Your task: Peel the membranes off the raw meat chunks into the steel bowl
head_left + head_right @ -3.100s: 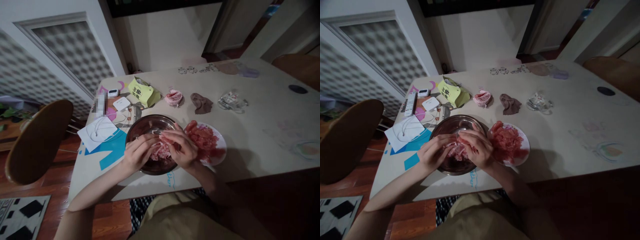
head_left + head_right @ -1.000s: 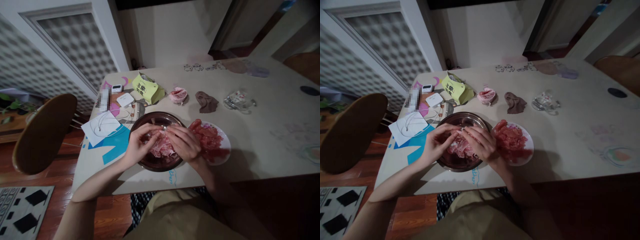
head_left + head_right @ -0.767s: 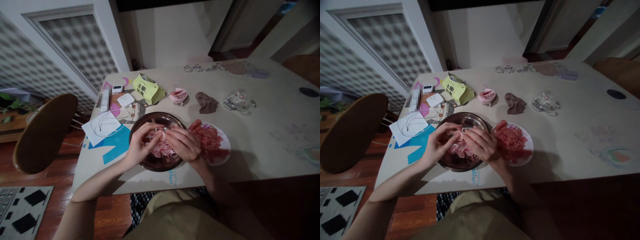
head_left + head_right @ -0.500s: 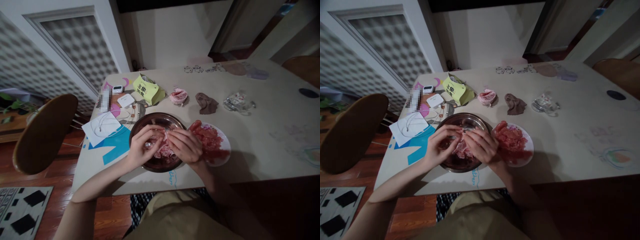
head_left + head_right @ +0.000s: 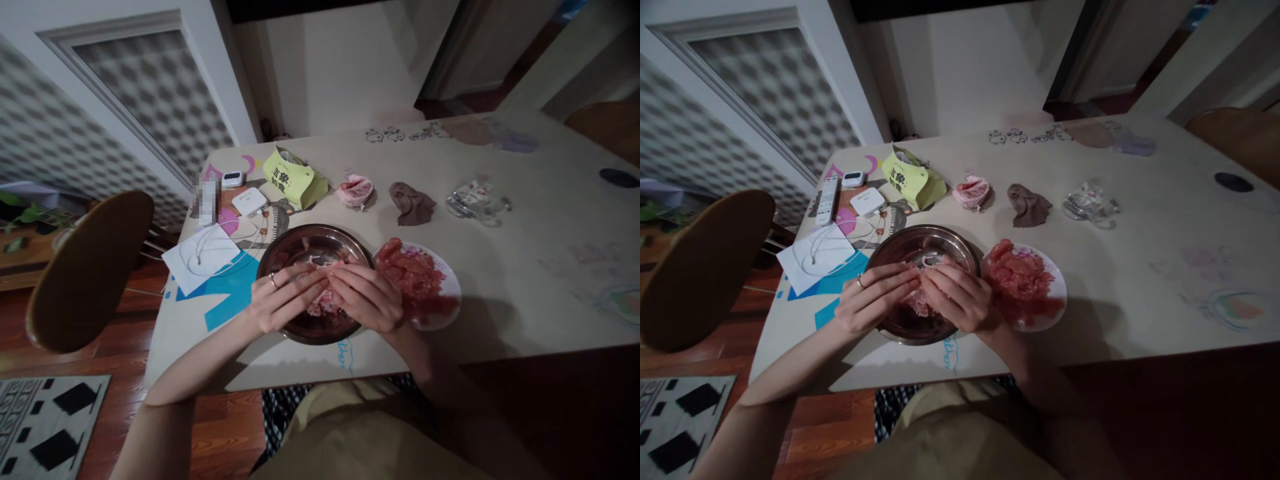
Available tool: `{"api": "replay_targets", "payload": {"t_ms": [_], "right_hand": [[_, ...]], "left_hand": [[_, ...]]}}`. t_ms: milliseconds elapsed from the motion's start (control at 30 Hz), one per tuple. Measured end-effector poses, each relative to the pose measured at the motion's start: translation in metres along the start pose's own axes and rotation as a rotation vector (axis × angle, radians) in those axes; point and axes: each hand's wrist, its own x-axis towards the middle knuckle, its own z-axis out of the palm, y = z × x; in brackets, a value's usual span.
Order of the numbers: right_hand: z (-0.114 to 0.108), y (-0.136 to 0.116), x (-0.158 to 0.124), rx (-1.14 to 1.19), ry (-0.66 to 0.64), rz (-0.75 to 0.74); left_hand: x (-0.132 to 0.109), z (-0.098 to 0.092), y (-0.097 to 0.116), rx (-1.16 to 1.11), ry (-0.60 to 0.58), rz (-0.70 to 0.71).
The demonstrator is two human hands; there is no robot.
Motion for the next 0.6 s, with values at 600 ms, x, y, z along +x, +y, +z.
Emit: {"api": "replay_targets", "payload": {"t_ms": [600], "right_hand": [[-0.006,-0.016,0.011,0.199,0.071,0.053]], "left_hand": [[-0.01,-0.001,0.017,-0.165,-0.029,-0.07]]}}
